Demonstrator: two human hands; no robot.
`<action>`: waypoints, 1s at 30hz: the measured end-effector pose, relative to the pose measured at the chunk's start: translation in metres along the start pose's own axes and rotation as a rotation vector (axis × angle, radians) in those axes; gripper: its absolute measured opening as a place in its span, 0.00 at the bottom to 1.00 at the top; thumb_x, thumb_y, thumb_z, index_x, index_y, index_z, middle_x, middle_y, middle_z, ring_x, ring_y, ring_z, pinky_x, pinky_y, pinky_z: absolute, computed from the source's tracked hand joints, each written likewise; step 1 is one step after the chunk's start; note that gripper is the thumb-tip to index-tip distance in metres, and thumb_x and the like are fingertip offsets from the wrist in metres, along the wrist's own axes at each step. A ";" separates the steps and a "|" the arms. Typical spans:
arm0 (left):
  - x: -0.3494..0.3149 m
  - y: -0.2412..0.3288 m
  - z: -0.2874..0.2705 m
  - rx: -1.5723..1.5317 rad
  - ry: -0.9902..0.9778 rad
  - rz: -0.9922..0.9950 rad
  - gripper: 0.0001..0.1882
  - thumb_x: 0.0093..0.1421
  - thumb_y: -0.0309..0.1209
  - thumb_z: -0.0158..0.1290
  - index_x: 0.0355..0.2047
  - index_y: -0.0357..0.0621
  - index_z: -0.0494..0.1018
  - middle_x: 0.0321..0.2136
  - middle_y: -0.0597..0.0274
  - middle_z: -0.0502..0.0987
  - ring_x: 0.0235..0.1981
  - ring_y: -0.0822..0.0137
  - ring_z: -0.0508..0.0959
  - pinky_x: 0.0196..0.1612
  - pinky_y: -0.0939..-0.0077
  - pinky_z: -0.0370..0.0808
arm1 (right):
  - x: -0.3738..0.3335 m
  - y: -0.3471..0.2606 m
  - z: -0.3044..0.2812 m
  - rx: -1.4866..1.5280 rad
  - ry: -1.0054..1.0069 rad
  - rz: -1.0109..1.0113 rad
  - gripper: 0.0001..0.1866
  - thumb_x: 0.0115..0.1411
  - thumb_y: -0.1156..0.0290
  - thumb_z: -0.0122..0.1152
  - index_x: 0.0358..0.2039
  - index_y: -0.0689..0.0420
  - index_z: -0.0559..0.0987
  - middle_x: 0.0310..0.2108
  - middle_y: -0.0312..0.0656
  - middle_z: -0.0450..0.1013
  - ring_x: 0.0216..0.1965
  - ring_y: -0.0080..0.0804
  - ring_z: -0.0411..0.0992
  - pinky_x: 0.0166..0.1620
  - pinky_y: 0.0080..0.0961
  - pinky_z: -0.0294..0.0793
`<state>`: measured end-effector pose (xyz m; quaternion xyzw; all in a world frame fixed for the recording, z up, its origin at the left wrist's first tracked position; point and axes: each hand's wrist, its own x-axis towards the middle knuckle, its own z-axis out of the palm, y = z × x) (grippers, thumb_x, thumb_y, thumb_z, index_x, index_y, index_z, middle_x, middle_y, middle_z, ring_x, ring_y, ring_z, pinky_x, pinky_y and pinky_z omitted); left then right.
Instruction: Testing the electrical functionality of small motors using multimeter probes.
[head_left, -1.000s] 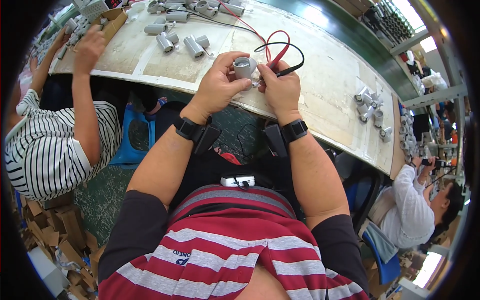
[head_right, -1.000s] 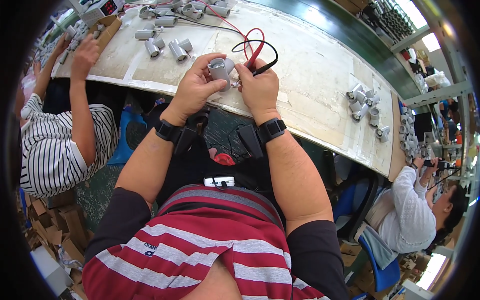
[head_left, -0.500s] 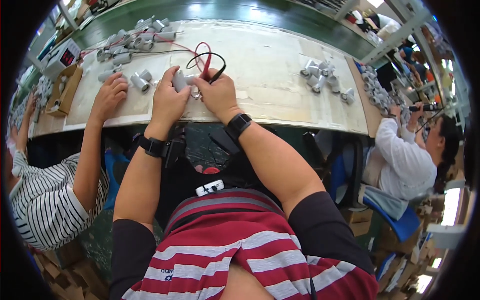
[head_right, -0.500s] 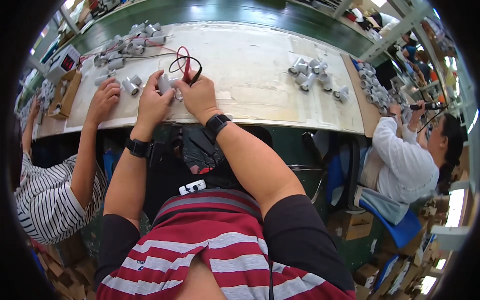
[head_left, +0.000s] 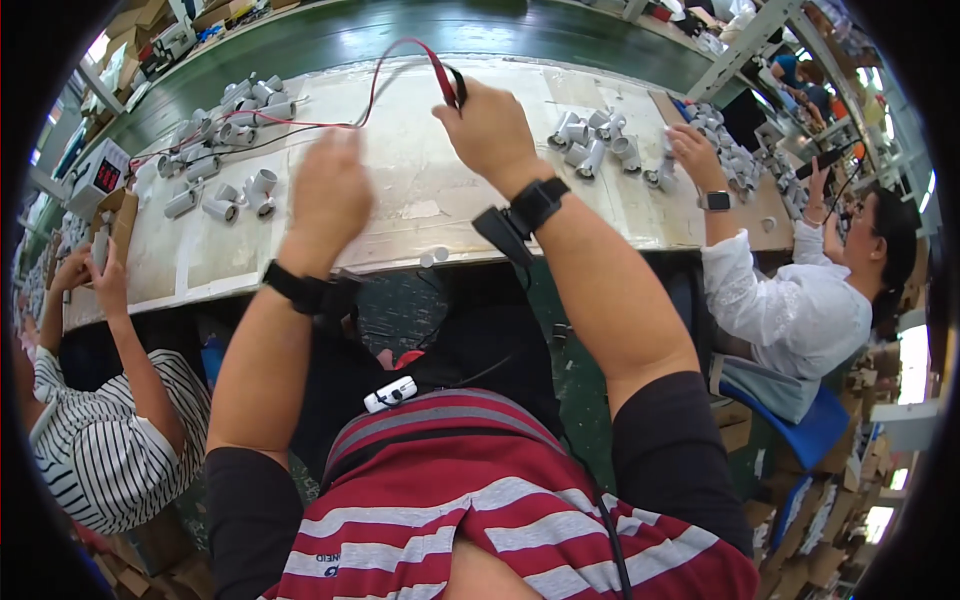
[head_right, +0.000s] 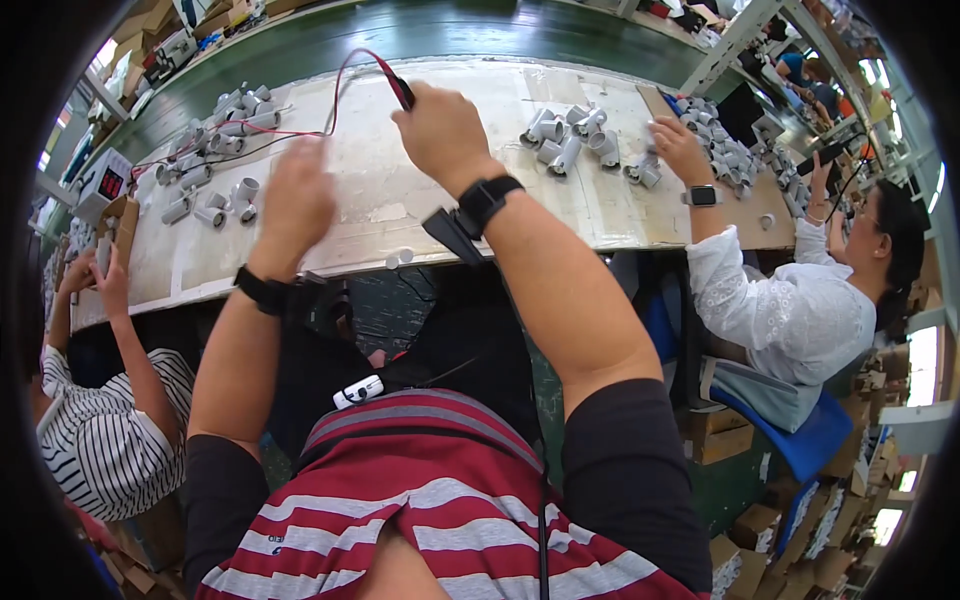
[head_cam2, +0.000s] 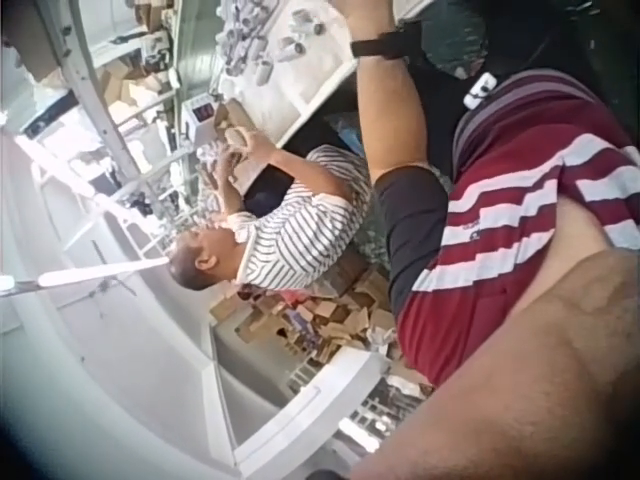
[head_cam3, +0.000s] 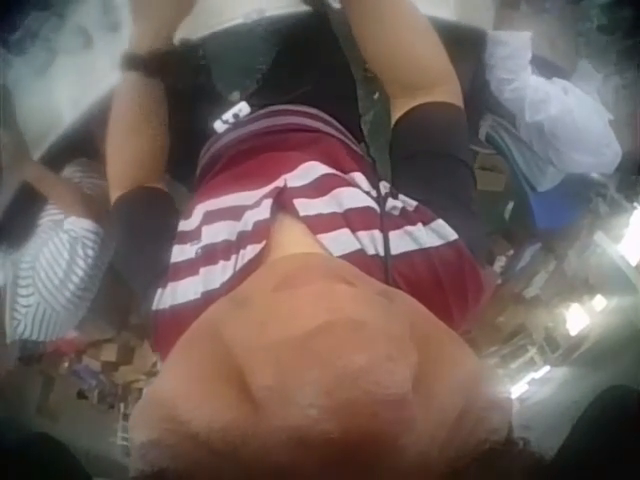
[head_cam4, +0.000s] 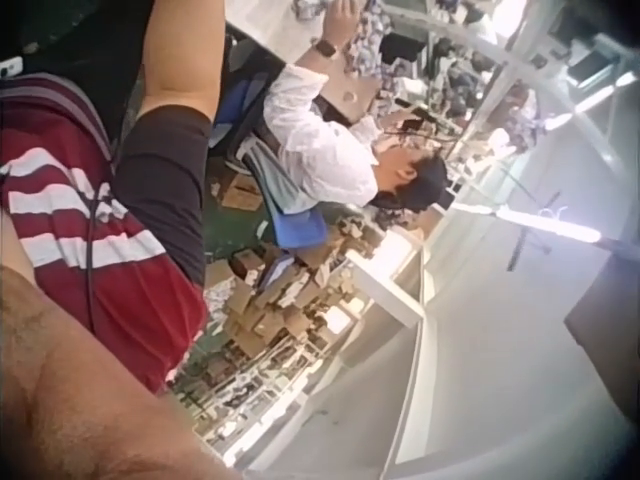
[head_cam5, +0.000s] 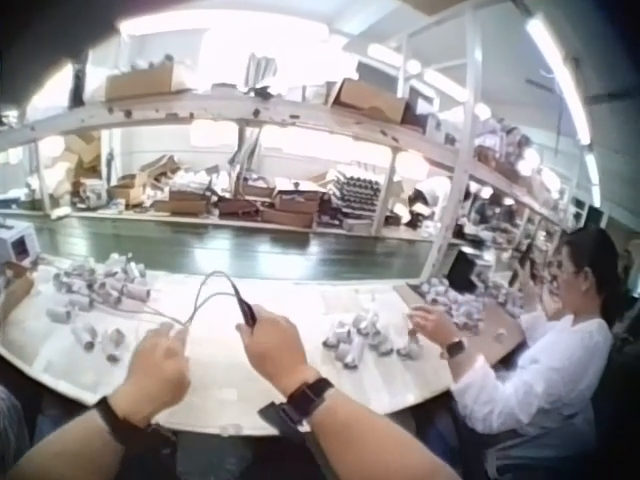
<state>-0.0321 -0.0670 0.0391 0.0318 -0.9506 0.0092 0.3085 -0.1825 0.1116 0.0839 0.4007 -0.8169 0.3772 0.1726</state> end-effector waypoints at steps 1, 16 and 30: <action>0.010 0.029 0.001 -0.165 -0.126 0.012 0.19 0.59 0.23 0.47 0.50 0.33 0.76 0.47 0.39 0.76 0.46 0.42 0.78 0.51 0.54 0.78 | -0.014 0.012 0.004 0.026 0.011 0.037 0.15 0.59 0.60 0.69 0.30 0.61 0.82 0.26 0.53 0.79 0.31 0.55 0.78 0.37 0.43 0.76; 0.144 0.154 0.128 -1.004 -0.395 -0.132 0.17 0.65 0.34 0.55 0.54 0.49 0.76 0.57 0.51 0.75 0.58 0.52 0.75 0.55 0.58 0.75 | 0.055 0.054 -0.067 -0.033 0.075 -0.210 0.10 0.60 0.63 0.67 0.31 0.58 0.82 0.24 0.51 0.77 0.27 0.53 0.76 0.33 0.41 0.75; 0.159 0.194 0.114 -1.733 -0.349 0.001 0.21 0.72 0.38 0.54 0.62 0.49 0.70 0.61 0.61 0.73 0.63 0.64 0.71 0.64 0.68 0.68 | 0.066 0.019 -0.085 -0.019 0.057 -0.283 0.08 0.61 0.69 0.63 0.29 0.60 0.77 0.29 0.53 0.77 0.34 0.58 0.76 0.38 0.49 0.75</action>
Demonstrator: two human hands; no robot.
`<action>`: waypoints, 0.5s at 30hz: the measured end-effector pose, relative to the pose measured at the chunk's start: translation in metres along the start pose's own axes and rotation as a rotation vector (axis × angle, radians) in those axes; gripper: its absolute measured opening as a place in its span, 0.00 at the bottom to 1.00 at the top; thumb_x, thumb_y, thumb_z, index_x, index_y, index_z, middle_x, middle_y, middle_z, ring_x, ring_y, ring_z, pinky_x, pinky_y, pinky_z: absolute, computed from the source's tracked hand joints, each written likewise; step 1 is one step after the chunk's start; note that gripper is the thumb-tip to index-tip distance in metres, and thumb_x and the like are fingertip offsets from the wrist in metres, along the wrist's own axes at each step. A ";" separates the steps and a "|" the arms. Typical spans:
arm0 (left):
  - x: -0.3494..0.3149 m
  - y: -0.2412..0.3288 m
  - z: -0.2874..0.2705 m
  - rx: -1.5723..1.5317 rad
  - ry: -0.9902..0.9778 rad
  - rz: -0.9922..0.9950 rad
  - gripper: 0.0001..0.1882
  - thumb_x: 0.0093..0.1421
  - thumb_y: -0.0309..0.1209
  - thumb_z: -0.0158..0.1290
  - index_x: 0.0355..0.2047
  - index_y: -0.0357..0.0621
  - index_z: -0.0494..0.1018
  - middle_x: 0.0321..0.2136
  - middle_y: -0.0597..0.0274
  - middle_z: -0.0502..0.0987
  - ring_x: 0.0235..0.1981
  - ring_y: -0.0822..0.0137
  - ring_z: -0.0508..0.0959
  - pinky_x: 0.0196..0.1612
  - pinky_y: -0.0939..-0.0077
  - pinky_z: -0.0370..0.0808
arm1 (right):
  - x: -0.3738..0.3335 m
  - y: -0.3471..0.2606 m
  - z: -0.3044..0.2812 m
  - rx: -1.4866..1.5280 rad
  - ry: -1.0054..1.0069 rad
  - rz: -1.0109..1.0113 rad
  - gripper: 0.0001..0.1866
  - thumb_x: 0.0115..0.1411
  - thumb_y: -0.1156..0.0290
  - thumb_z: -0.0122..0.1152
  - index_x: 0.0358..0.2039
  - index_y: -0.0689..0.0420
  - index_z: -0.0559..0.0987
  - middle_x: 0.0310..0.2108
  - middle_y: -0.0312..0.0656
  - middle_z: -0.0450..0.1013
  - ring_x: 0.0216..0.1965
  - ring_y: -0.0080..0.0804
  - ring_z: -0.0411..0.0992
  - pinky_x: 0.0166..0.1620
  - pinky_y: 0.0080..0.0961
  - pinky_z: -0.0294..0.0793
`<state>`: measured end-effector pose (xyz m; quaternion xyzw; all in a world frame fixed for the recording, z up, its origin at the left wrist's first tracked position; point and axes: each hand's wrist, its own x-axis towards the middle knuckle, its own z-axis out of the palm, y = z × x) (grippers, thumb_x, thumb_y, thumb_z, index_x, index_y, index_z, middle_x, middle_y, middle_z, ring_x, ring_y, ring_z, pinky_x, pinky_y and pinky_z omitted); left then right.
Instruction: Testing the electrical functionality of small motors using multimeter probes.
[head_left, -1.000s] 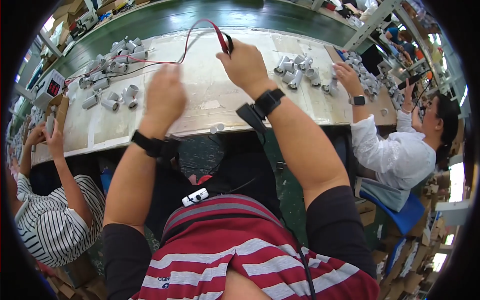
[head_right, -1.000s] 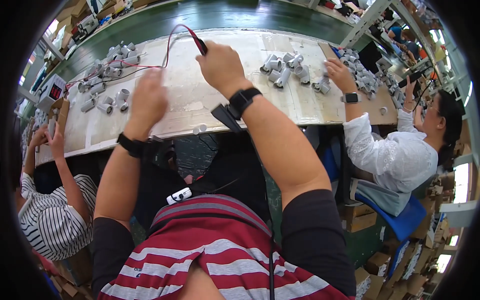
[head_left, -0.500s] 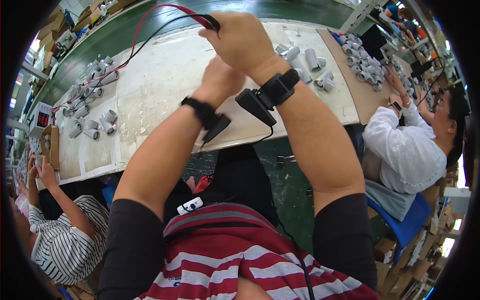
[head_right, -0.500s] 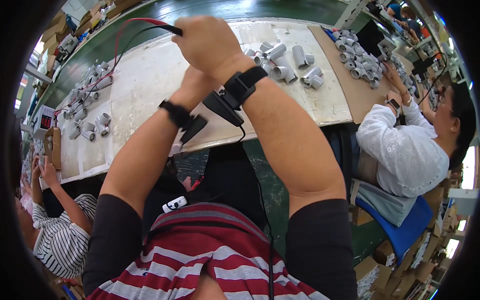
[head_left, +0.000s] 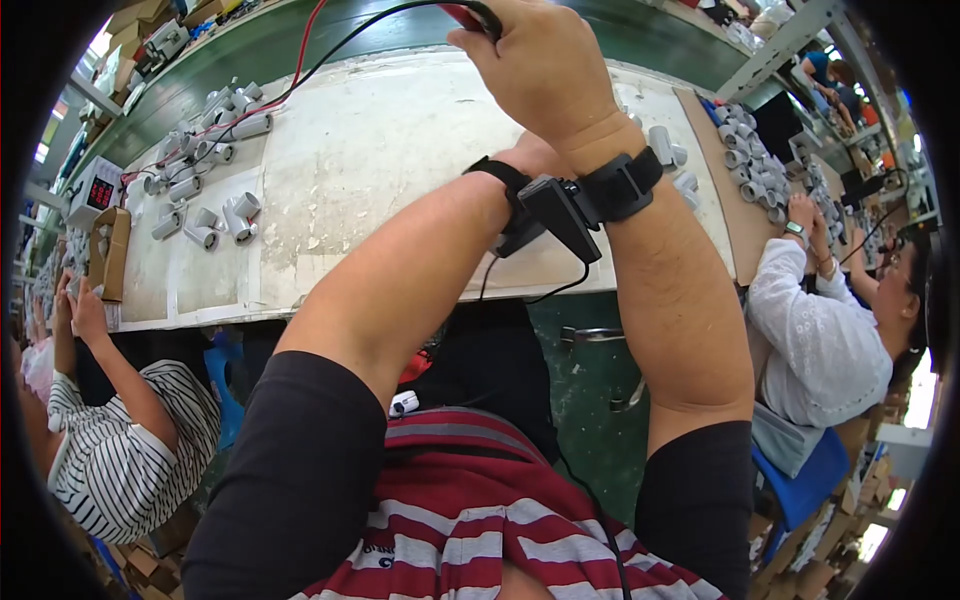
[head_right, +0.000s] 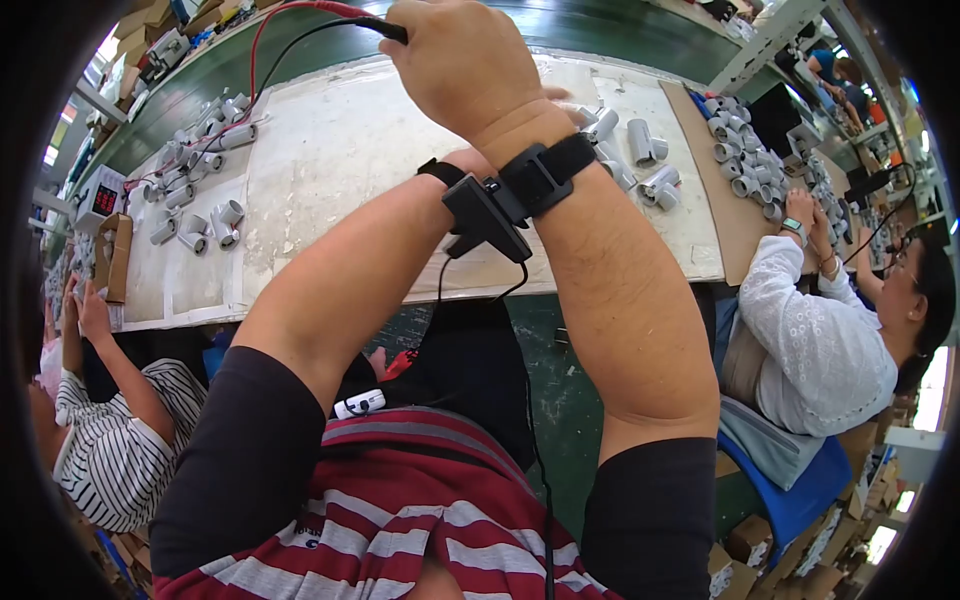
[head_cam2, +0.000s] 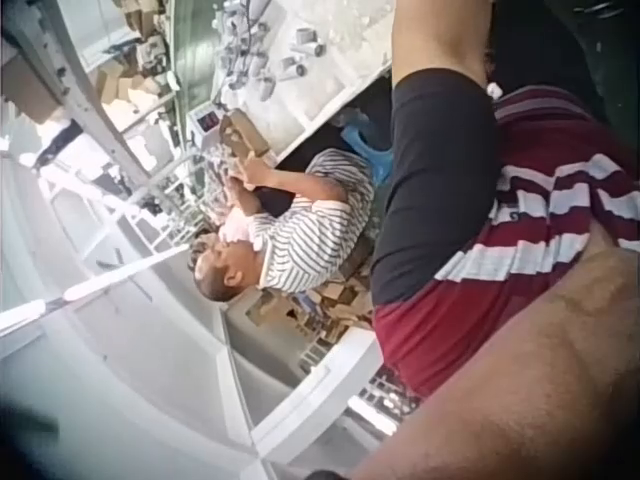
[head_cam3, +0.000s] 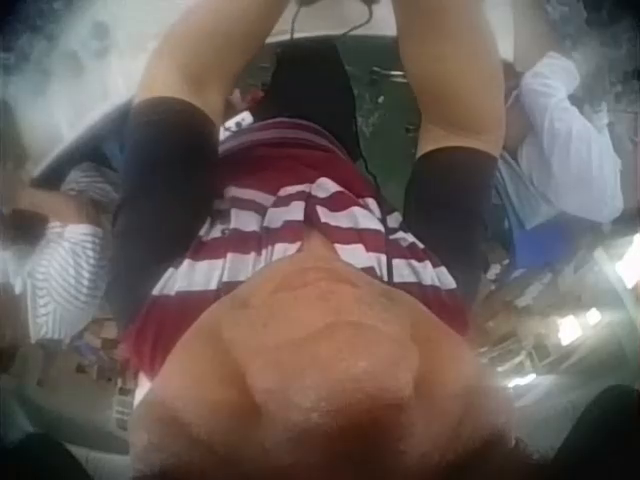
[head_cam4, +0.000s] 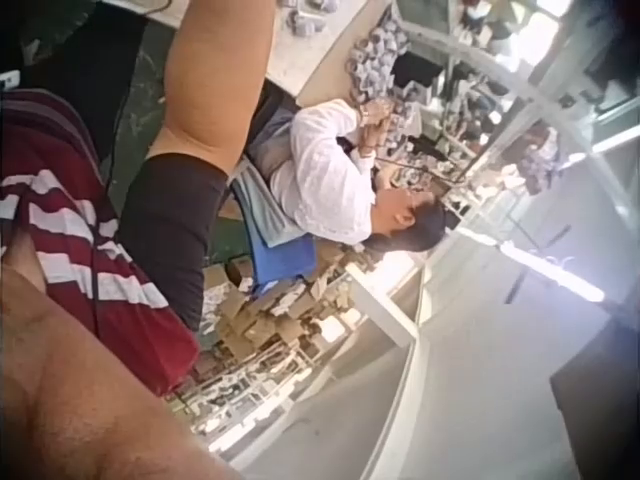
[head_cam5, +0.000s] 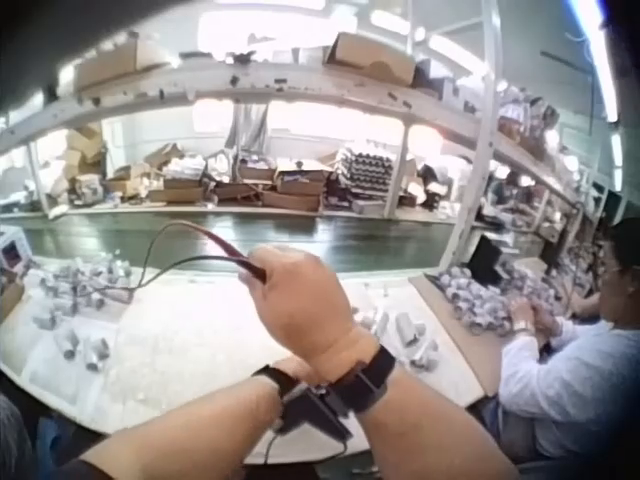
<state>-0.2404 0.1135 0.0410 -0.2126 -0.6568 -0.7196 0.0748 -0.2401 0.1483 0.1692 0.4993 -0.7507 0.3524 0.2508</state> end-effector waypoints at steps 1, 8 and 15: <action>-0.003 0.001 -0.007 -0.005 -0.067 -0.001 0.21 0.70 0.37 0.56 0.61 0.49 0.71 0.61 0.59 0.74 0.63 0.64 0.71 0.63 0.68 0.69 | 0.000 -0.002 0.000 0.004 -0.002 -0.005 0.08 0.61 0.69 0.63 0.29 0.60 0.77 0.29 0.53 0.77 0.34 0.58 0.76 0.38 0.49 0.75; -0.015 0.005 -0.062 0.923 -0.427 -0.216 0.24 0.59 0.29 0.61 0.57 0.48 0.76 0.57 0.52 0.76 0.62 0.57 0.73 0.62 0.62 0.71 | 0.001 -0.015 0.001 -0.002 -0.005 0.033 0.09 0.60 0.69 0.66 0.29 0.61 0.79 0.26 0.53 0.76 0.32 0.56 0.76 0.36 0.44 0.75; -0.081 0.016 -0.075 1.040 0.027 0.280 0.25 0.54 0.22 0.54 0.54 0.47 0.77 0.51 0.49 0.79 0.56 0.47 0.76 0.59 0.56 0.73 | -0.017 -0.007 0.036 0.122 0.063 0.116 0.13 0.59 0.60 0.71 0.35 0.57 0.84 0.20 0.46 0.73 0.21 0.41 0.71 0.29 0.31 0.71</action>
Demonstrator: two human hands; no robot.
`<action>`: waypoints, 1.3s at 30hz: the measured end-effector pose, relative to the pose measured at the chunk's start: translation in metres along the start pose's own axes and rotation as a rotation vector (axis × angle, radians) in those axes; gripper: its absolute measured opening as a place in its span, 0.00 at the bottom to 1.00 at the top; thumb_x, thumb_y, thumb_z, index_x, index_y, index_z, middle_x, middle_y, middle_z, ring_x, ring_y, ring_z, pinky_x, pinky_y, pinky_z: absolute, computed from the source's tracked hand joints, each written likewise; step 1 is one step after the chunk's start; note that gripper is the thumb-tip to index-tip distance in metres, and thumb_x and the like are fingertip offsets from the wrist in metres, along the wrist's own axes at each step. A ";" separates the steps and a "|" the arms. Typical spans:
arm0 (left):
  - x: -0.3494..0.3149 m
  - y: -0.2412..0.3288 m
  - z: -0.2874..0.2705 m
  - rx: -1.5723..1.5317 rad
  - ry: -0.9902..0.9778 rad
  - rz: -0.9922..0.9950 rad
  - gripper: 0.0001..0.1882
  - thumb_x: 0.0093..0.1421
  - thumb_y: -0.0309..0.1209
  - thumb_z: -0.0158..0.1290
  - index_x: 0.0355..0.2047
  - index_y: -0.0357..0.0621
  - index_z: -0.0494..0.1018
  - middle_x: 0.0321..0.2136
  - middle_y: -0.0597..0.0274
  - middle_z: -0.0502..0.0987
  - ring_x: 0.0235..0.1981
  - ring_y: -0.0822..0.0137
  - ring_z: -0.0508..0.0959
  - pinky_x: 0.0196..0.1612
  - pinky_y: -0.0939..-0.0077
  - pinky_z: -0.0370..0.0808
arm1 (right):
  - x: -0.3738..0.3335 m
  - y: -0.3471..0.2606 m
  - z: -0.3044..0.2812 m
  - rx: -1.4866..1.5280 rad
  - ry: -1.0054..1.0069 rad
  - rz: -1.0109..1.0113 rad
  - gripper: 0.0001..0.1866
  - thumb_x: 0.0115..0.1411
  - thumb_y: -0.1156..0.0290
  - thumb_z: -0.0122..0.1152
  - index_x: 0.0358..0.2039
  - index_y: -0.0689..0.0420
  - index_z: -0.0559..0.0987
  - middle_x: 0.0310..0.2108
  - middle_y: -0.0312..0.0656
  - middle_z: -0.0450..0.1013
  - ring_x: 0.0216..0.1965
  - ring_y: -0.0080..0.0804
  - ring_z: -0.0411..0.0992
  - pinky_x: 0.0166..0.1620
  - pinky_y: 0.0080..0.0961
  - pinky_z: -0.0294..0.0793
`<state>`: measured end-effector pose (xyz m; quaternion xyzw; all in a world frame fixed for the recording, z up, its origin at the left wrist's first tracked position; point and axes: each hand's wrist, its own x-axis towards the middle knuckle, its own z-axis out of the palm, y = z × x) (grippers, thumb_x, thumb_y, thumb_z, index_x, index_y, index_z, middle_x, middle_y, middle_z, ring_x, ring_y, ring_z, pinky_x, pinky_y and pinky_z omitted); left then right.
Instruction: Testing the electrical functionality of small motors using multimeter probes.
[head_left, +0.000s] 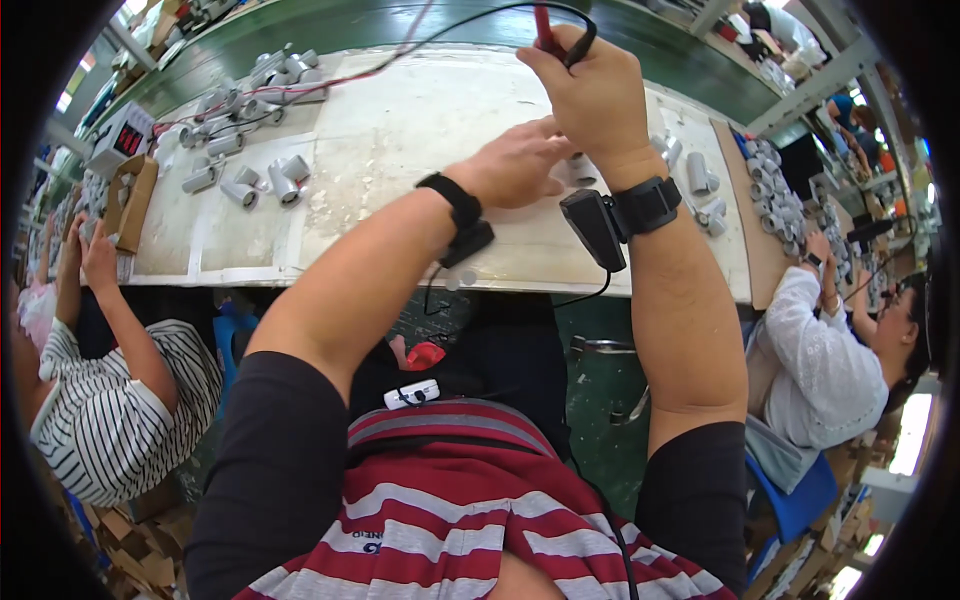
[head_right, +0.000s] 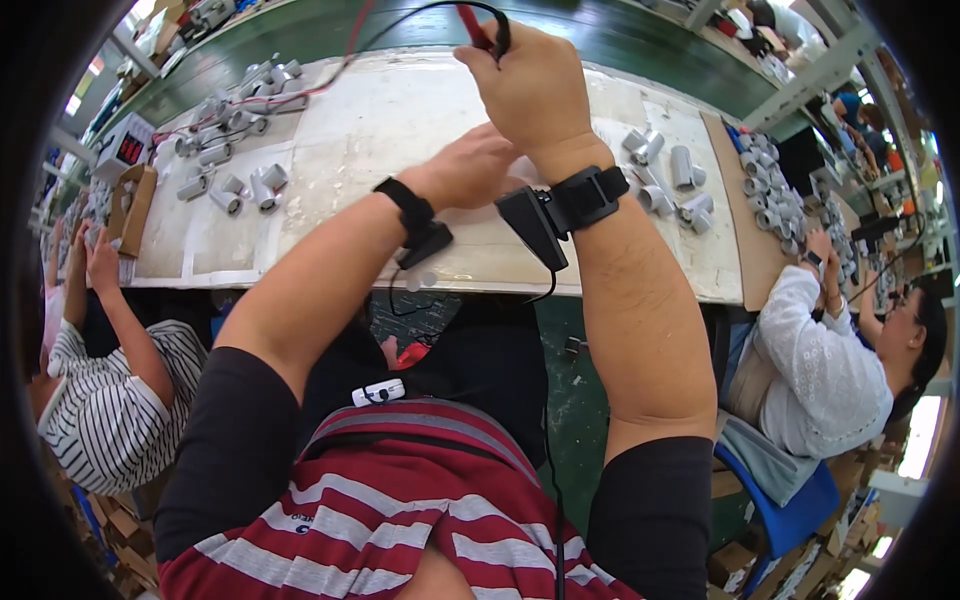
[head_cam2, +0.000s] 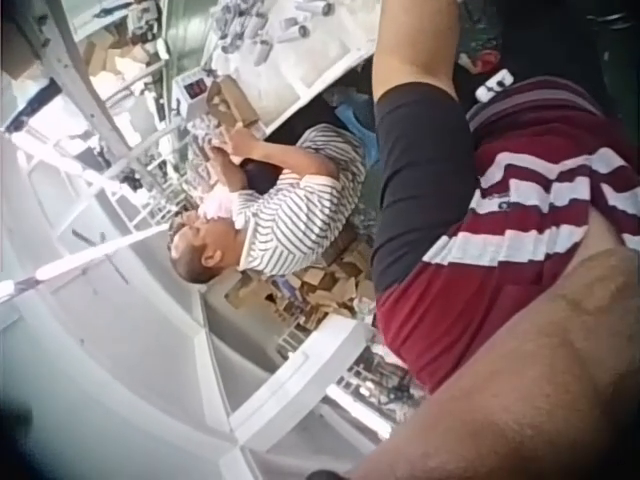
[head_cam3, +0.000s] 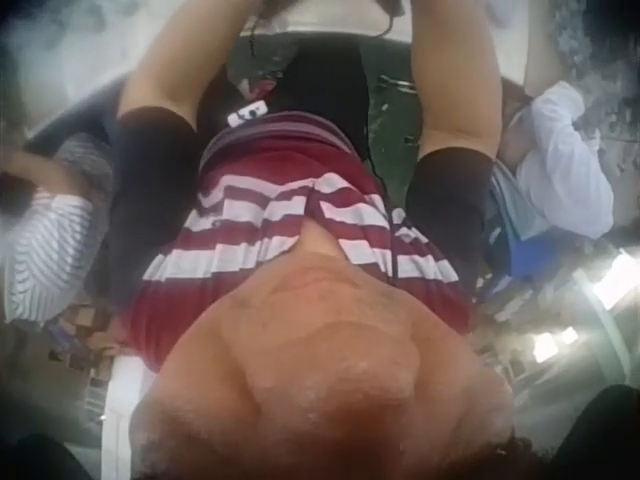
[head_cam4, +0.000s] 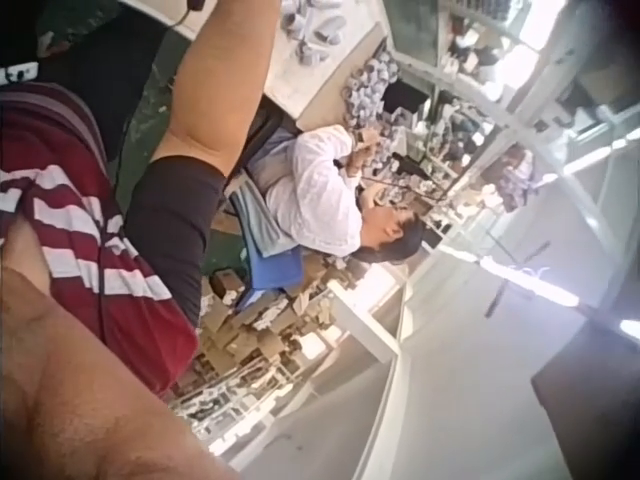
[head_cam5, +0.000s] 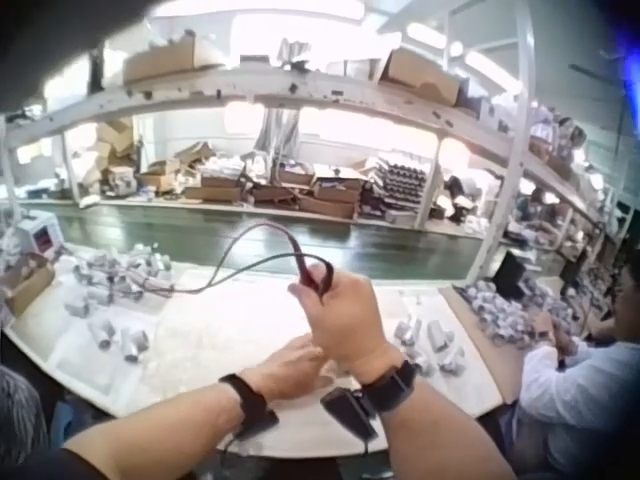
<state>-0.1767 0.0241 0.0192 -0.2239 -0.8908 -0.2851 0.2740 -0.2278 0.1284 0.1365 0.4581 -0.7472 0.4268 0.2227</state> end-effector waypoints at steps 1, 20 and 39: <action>0.000 -0.004 0.004 0.008 0.010 -0.008 0.25 0.54 0.22 0.54 0.54 0.47 0.77 0.51 0.49 0.79 0.56 0.47 0.76 0.59 0.56 0.73 | 0.002 -0.001 0.005 0.021 -0.005 0.048 0.13 0.59 0.60 0.72 0.35 0.57 0.84 0.19 0.45 0.72 0.20 0.37 0.70 0.29 0.30 0.70; -0.081 0.030 -0.087 -0.989 0.042 -0.992 0.20 0.66 0.44 0.59 0.50 0.43 0.75 0.41 0.55 0.81 0.40 0.61 0.83 0.40 0.67 0.79 | -0.015 -0.014 0.019 0.418 -0.058 0.379 0.11 0.63 0.67 0.71 0.36 0.62 0.83 0.25 0.33 0.77 0.24 0.18 0.73 0.28 0.17 0.73; -0.175 0.050 -0.139 -0.468 0.430 -1.072 0.23 0.59 0.37 0.69 0.48 0.35 0.77 0.33 0.60 0.83 0.32 0.74 0.81 0.37 0.80 0.78 | -0.117 -0.082 0.136 0.927 -0.130 0.875 0.10 0.64 0.69 0.69 0.36 0.65 0.81 0.27 0.40 0.79 0.23 0.25 0.76 0.28 0.22 0.79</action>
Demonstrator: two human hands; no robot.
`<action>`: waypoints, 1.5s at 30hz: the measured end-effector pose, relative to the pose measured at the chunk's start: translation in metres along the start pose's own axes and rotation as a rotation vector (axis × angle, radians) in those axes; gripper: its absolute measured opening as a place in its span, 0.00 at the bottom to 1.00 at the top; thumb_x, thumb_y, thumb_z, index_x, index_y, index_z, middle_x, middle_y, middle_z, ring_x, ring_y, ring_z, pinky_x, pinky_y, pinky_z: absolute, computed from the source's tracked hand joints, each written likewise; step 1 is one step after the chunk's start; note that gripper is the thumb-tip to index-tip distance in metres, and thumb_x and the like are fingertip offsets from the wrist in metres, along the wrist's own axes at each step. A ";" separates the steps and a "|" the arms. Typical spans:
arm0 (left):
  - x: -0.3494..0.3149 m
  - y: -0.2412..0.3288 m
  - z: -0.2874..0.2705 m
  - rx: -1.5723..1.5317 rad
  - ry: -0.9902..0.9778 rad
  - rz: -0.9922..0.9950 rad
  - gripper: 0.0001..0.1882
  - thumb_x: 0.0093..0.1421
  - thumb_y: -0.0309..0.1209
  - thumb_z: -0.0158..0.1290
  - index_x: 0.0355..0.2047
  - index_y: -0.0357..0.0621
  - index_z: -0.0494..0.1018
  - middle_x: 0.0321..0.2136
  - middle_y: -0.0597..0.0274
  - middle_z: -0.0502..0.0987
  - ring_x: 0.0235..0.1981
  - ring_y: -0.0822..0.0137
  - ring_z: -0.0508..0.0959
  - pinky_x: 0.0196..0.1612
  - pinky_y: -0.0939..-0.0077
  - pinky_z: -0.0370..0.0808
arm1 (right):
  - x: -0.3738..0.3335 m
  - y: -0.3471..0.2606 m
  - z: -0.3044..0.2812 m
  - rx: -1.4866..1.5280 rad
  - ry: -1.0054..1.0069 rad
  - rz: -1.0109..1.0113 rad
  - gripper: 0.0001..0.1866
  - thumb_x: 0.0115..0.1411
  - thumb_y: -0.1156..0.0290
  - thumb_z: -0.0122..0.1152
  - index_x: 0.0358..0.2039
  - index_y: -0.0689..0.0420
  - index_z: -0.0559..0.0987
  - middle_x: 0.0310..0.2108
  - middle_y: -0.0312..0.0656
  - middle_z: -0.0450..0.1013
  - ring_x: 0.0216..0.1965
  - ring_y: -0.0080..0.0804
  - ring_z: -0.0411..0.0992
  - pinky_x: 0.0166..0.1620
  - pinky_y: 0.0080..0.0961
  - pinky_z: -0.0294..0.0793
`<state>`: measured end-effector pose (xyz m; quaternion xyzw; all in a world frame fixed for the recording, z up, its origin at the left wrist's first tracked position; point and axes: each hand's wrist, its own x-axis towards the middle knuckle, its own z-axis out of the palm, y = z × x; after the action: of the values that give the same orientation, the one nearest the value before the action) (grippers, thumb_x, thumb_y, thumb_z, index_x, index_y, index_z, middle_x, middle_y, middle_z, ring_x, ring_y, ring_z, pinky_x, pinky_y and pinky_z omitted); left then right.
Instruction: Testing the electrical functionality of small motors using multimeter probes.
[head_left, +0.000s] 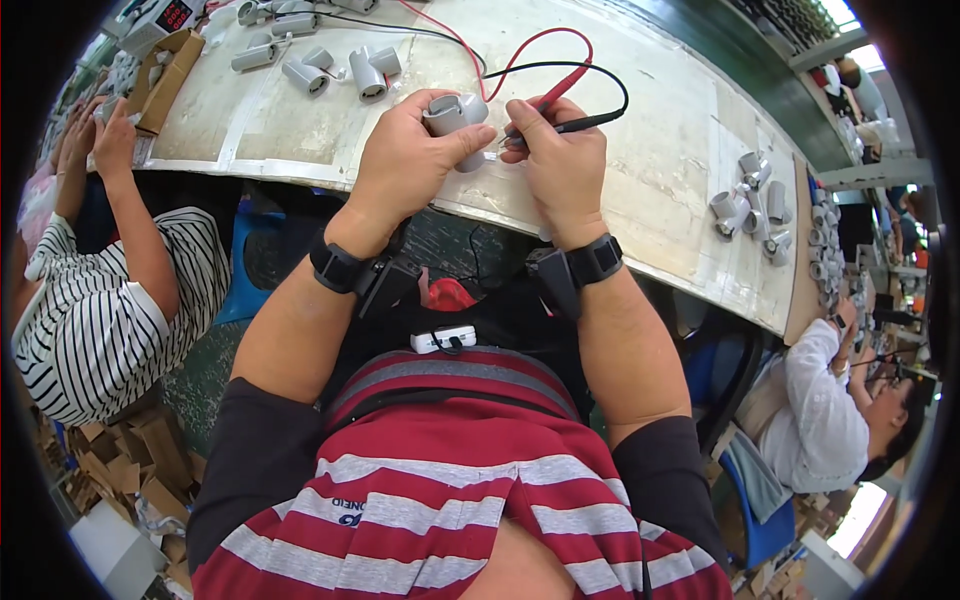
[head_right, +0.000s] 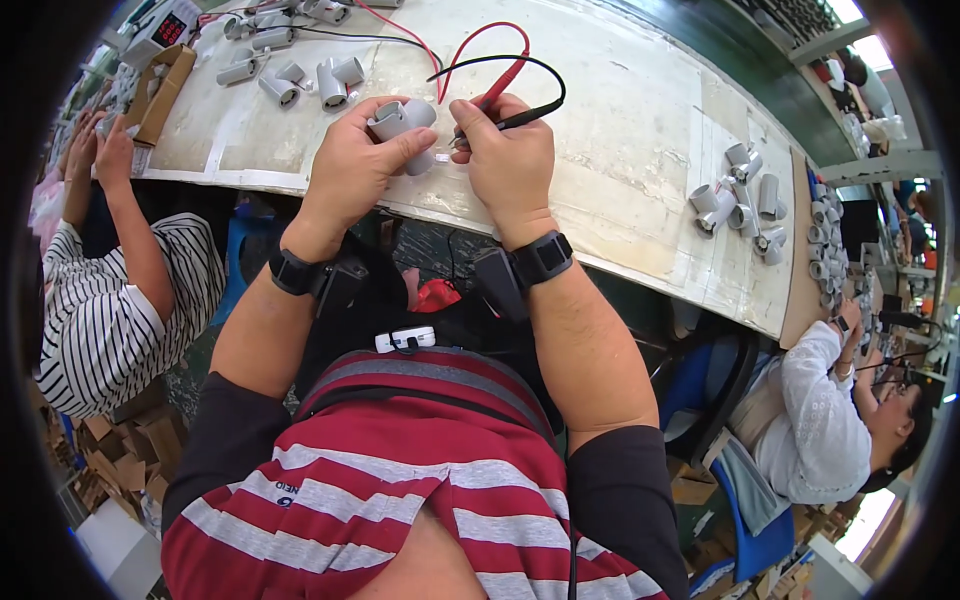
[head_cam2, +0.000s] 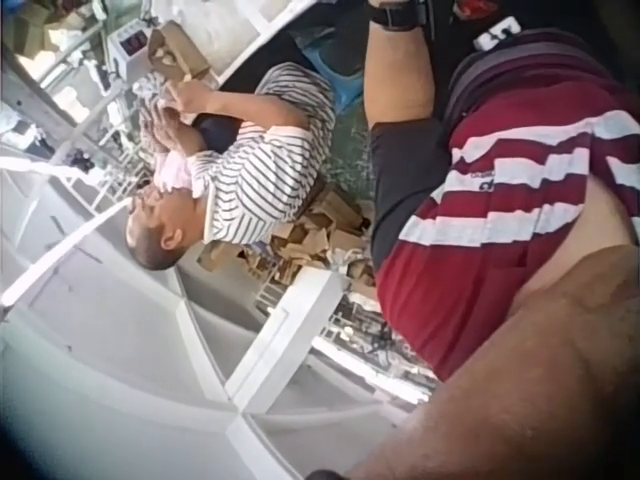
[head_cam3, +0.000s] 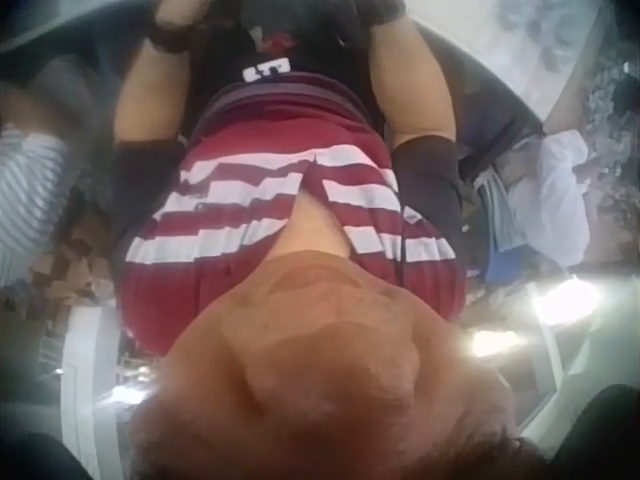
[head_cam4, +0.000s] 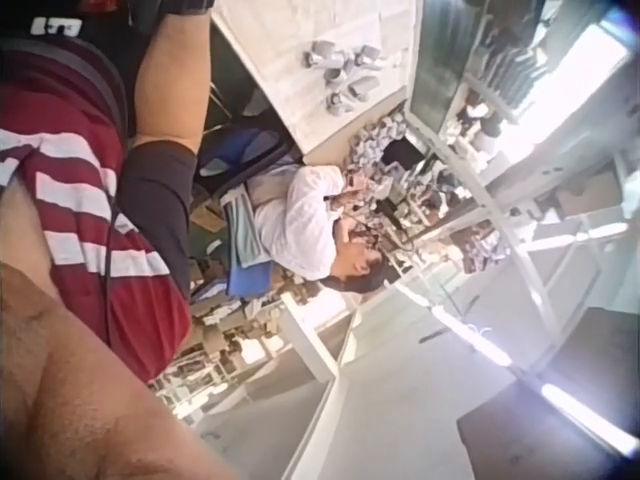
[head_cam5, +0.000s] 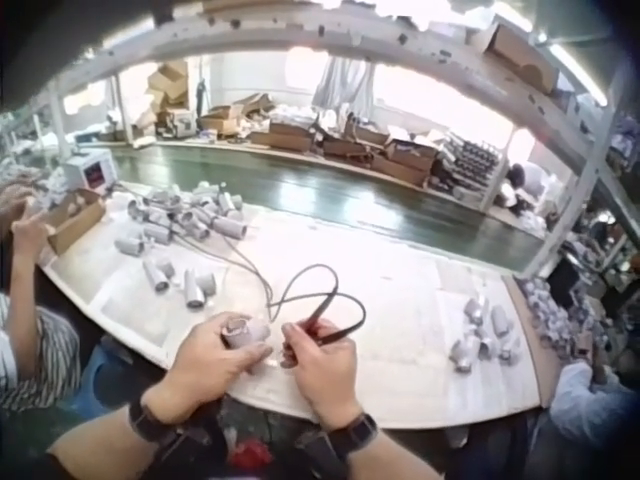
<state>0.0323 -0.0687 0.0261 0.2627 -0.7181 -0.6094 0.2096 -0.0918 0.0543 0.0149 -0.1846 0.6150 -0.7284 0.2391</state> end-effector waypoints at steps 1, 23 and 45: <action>0.000 -0.001 0.001 0.004 0.012 -0.008 0.23 0.59 0.38 0.70 0.47 0.35 0.78 0.33 0.60 0.83 0.31 0.74 0.81 0.36 0.79 0.78 | -0.002 0.000 0.001 -0.012 -0.003 -0.002 0.10 0.64 0.69 0.69 0.36 0.64 0.81 0.27 0.40 0.79 0.22 0.25 0.76 0.28 0.21 0.79; -0.008 -0.015 0.004 -0.072 0.074 0.036 0.26 0.58 0.42 0.70 0.48 0.33 0.78 0.31 0.59 0.84 0.28 0.73 0.81 0.34 0.76 0.80 | -0.011 0.006 0.003 -0.256 -0.045 -0.070 0.09 0.65 0.68 0.69 0.34 0.61 0.82 0.24 0.34 0.77 0.22 0.18 0.73 0.26 0.17 0.73; -0.015 -0.022 0.003 0.003 0.087 0.150 0.26 0.61 0.39 0.69 0.54 0.38 0.75 0.36 0.58 0.84 0.35 0.73 0.82 0.39 0.76 0.81 | -0.012 0.009 0.007 -0.347 -0.016 -0.137 0.09 0.65 0.69 0.69 0.36 0.61 0.81 0.25 0.34 0.78 0.21 0.17 0.74 0.26 0.15 0.72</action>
<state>0.0442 -0.0595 0.0037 0.2346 -0.7269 -0.5790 0.2853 -0.0768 0.0549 0.0076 -0.2701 0.7154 -0.6246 0.1585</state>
